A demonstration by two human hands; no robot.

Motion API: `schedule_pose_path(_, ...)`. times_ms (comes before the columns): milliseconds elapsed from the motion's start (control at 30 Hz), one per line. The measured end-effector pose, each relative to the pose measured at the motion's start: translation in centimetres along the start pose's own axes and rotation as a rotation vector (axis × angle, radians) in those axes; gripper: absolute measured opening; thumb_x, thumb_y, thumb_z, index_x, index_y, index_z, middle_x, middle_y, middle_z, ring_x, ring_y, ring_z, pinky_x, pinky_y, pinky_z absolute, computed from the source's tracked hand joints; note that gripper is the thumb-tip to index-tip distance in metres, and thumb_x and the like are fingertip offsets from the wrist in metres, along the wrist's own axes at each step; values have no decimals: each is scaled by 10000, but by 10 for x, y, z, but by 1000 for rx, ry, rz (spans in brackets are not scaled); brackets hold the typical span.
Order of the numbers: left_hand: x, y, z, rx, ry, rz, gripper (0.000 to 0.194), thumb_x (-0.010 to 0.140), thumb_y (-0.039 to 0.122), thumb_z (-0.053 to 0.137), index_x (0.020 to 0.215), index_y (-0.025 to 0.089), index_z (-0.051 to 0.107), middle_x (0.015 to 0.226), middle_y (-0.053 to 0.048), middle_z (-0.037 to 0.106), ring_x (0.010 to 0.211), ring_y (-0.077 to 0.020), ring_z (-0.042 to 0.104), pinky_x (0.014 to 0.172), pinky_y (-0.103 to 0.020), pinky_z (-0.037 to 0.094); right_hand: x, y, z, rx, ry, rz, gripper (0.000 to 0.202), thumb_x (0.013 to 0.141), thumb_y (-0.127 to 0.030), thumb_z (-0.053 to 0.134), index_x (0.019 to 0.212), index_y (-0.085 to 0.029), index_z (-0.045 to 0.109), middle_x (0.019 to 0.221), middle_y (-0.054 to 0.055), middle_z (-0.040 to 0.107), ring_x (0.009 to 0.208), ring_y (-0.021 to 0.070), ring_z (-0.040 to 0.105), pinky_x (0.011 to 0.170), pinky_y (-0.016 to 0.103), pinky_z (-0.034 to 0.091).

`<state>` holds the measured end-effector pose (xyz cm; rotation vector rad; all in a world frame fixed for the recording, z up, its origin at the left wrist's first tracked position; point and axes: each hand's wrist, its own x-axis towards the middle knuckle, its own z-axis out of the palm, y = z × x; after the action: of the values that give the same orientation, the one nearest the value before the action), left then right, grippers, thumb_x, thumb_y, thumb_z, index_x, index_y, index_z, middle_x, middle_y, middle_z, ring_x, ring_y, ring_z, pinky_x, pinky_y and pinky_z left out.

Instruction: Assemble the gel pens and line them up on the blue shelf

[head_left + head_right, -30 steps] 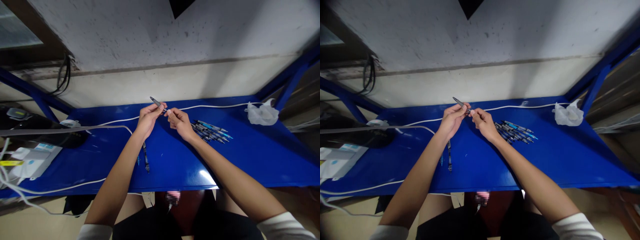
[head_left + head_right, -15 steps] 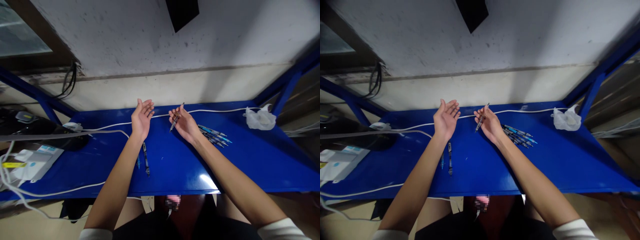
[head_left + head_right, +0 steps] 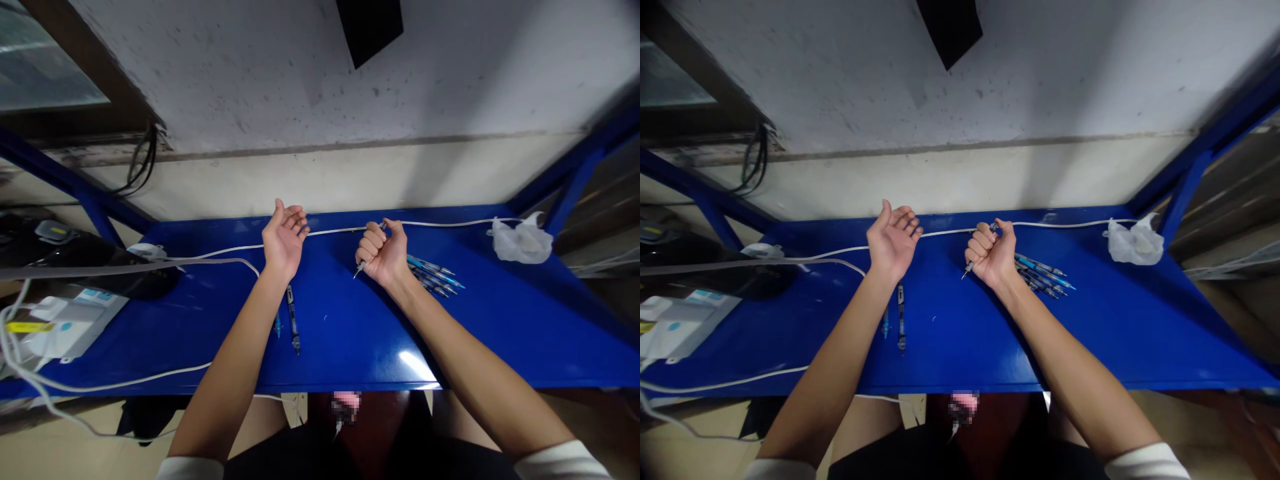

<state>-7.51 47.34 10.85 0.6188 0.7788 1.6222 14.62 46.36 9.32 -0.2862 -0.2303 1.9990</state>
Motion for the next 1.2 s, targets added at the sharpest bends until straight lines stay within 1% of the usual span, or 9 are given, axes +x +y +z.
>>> schedule_pose_path(200, 0, 1, 0, 8, -3, 3, 396, 912, 614, 808, 860, 223, 777, 887, -82, 736, 810, -198, 673, 735, -315, 530, -1, 1, 1, 30, -1, 12, 485, 1053, -456, 450, 703, -287, 159, 543, -108, 103, 472, 112, 39, 419, 300, 137)
schedule_pose_path(333, -1, 1, 0, 2, -16, 4, 388, 920, 598, 806, 859, 216, 778, 884, -76, 721, 800, -189, 661, 737, -313, 527, -2, 3, 2, -33, -31, -46, 542, 1054, -524, 510, 683, -287, 195, 525, -102, 173, 464, 113, 105, 423, 284, 247)
schedule_pose_path(467, 0, 3, -1, -9, -13, 17, 383, 918, 593, 809, 862, 217, 772, 880, -72, 721, 794, -188, 665, 740, -321, 523, 1, 10, 8, -159, -44, -76, 539, 1042, -360, 605, 637, -272, 261, 530, -80, 279, 494, 126, 304, 574, 277, 473)
schedule_pose_path(567, 3, 8, -3, -31, -7, 46, 389, 919, 604, 803, 851, 223, 763, 873, -69, 716, 789, -188, 665, 735, -324, 524, 5, 18, 12, -316, -40, -99, 424, 1048, -398, 592, 668, -251, 474, 688, -15, 532, 681, 164, 550, 776, 337, 575)
schedule_pose_path(633, 4, 13, -5, -53, -3, 72, 384, 923, 600, 800, 847, 226, 760, 873, -68, 712, 785, -185, 662, 730, -322, 525, 5, 23, 15, -491, -32, -144, 410, 1057, -544, 580, 782, -244, 633, 763, 3, 593, 732, 182, 585, 791, 356, 575)
schedule_pose_path(767, 7, 23, -10, -103, 16, 112, 355, 918, 567, 811, 842, 225, 755, 869, -68, 709, 769, -173, 646, 713, -304, 523, -17, 39, 23, -1003, 15, -328, 610, 1072, -771, 458, 999, -247, 762, 610, -48, 456, 588, 179, 481, 689, 347, 502)
schedule_pose_path(900, 10, 28, -14, -159, 38, 116, 345, 904, 550, 829, 842, 220, 754, 861, -57, 705, 749, -159, 631, 703, -290, 514, -72, 77, 29, -1786, -127, -514, 514, 1148, -615, 448, 1314, -229, 745, 988, 75, 718, 930, 260, 631, 911, 436, 506)
schedule_pose_path(1000, 11, 26, -15, -193, 36, 95, 345, 906, 543, 828, 843, 211, 760, 866, -56, 704, 747, -152, 627, 703, -286, 503, -109, 112, 26, -2295, -189, -527, 549, 1162, -544, 435, 1514, -176, 641, 1218, 176, 710, 1046, 335, 597, 942, 524, 506)
schedule_pose_path(1200, 12, 22, -15, -197, 20, 79, 352, 898, 561, 824, 845, 219, 763, 869, -61, 718, 764, -167, 644, 714, -298, 483, -126, 140, 18, -2485, -202, -498, 801, 1067, -728, 523, 1594, -126, 576, 1261, 214, 663, 1098, 376, 577, 947, 576, 526)
